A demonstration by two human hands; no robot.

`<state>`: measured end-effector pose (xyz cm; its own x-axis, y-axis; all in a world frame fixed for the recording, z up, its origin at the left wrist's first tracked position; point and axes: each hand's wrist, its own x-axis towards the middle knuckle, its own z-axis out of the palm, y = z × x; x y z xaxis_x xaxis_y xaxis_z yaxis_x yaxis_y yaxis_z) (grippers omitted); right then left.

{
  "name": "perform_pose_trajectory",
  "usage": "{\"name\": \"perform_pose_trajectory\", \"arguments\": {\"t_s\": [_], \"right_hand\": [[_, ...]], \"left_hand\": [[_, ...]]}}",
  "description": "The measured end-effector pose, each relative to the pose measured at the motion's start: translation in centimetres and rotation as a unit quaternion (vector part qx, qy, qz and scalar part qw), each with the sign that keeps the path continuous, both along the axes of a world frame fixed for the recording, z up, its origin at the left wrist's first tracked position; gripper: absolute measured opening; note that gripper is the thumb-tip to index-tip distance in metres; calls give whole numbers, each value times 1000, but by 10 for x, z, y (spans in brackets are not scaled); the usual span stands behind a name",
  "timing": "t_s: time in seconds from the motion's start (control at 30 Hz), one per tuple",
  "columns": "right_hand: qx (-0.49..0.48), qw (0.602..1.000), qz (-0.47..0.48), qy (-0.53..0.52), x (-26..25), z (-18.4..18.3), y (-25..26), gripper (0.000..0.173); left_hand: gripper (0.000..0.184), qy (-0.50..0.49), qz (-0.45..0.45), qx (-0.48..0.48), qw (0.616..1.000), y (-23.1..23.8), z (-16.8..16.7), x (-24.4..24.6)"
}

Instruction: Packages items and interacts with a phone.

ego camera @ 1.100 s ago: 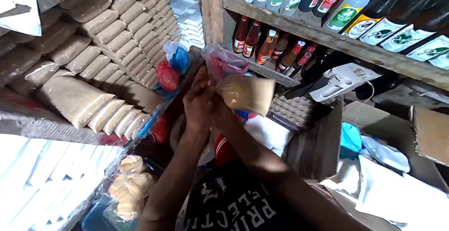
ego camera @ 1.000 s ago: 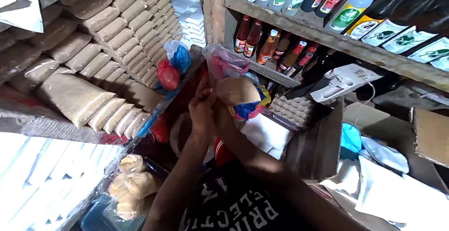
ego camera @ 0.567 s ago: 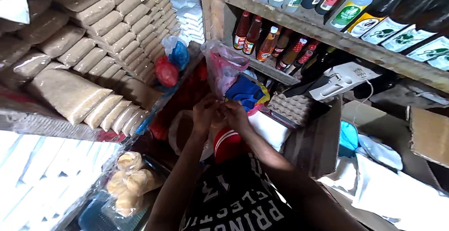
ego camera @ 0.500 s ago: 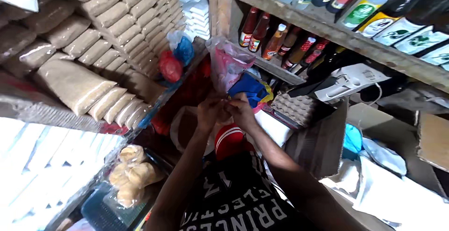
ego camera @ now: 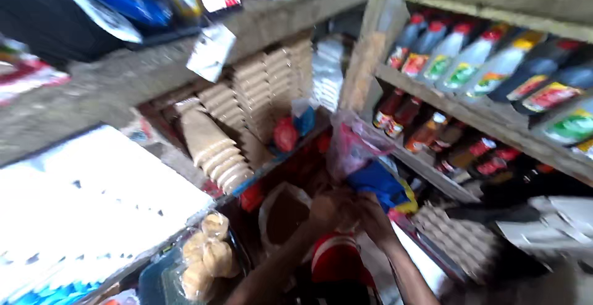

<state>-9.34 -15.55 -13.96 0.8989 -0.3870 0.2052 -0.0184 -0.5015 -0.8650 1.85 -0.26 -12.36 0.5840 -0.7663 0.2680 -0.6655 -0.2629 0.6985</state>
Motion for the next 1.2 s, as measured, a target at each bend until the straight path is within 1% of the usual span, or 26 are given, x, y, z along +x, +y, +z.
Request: {"name": "perform_pose_trajectory", "arguments": {"t_s": [0.1, 0.17, 0.23, 0.3, 0.33, 0.4, 0.47, 0.5, 0.6, 0.77, 0.87, 0.97, 1.0, 1.07, 1.13, 1.2], "right_hand": [[0, 1000, -20, 16, 0, 0, 1, 25], [-20, 999, -27, 26, 1, 0, -1, 28], [-16, 999, -24, 33, 3, -3, -5, 30], [23, 999, -19, 14, 6, -12, -8, 25], [47, 999, -14, 1, 6, -16, -10, 24], [82, 997, -7, -15, 7, -18, -12, 24], [114, 993, -9, -27, 8, -20, -11, 21], [122, 992, -10, -25, 8, -23, -10, 22], [154, 988, -9, -16, 8, -30, -7, 21], [204, 978, 13, -31, 12, -44, -5, 17], [217, 975, 3, -45, 15, -39, 5, 11], [200, 978, -35, -55, 18, -32, 17, 10], [180, 981, -54, -44, 18, -29, 21, 9], [131, 989, -60, -25, 16, -25, 24, 9], [72, 996, -39, -27, 14, -22, 18, 11], [18, 998, -28, -52, 15, -21, 12, 13]], "left_hand": [[21, -115, -45, 29, 992, -4, -3, 9], [24, -159, -71, 54, 983, -8, -1, 13], [27, -177, -82, 66, 979, -11, -1, 18], [30, -137, -78, 66, 985, -14, -5, 22], [28, -90, -79, 51, 991, -15, -9, 24], [24, 8, -97, -12, 995, -18, -19, 28], [23, 85, -128, -68, 986, -16, -22, 29], [23, 111, -139, -79, 981, -14, -23, 30], [20, 152, -166, -87, 971, -7, -21, 37], [15, 180, -176, -87, 964, 0, -23, 38], [13, 186, -149, -98, 966, 3, -26, 33], [16, 186, -53, -77, 978, 1, -27, 21], [17, 188, -18, -59, 980, 0, -26, 17], [19, 173, 29, -28, 984, -2, -26, 11], [20, 139, 47, -18, 989, -2, -26, 9], [21, 114, 45, -15, 992, 1, -27, 10]]}}
